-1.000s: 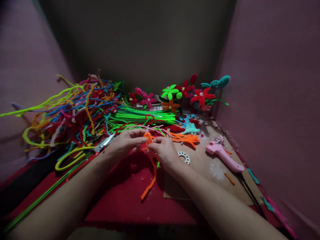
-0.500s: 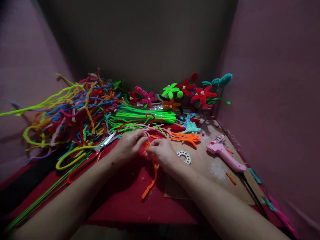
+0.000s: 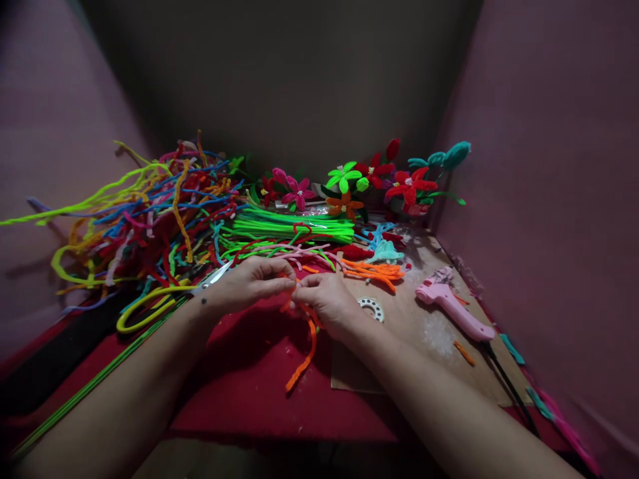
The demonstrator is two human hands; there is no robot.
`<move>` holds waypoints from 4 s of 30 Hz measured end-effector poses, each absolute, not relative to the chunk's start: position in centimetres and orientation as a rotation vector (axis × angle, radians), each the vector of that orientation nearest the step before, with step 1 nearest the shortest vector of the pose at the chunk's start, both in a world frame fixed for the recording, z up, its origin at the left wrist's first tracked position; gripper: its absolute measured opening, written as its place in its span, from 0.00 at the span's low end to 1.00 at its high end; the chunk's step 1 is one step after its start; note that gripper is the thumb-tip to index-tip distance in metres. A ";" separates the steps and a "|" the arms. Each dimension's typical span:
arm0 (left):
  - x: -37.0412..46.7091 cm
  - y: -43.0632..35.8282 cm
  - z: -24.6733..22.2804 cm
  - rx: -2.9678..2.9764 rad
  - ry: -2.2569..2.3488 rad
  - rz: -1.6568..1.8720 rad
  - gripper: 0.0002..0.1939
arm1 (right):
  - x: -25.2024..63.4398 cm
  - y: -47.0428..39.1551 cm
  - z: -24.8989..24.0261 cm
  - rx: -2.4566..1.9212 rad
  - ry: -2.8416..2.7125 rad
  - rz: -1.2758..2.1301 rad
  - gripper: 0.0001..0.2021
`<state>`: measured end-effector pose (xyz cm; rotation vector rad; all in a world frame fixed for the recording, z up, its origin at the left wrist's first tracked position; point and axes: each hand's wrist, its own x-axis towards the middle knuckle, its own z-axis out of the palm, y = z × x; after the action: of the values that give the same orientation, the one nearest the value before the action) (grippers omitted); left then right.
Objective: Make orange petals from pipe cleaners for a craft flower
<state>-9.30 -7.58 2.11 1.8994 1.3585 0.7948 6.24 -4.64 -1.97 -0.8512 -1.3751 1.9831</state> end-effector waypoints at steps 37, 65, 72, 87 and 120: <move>-9.0 -7.8 2.4 2.083 1.500 0.689 0.09 | 6.4 -4.9 -1.8 -0.883 -1.511 1.853 0.09; -8.1 -7.5 0.5 2.222 1.491 1.069 0.08 | 6.7 -3.4 -1.8 -0.783 -1.090 1.832 0.08; -8.4 -7.5 0.4 2.368 1.502 0.975 0.08 | 6.6 -3.7 -1.8 -0.799 -1.145 1.841 0.08; -6.3 -7.8 0.7 1.369 1.411 1.196 0.13 | 6.7 -3.8 -2.1 -0.967 -1.516 1.400 0.08; -6.5 -7.5 0.4 1.346 1.384 1.299 0.11 | 6.9 -3.7 -1.3 -0.854 -1.460 1.651 0.10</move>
<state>-6.53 -7.52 0.39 1.3462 1.3836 1.2994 6.86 -3.67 -1.32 -0.8539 -1.4597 1.6508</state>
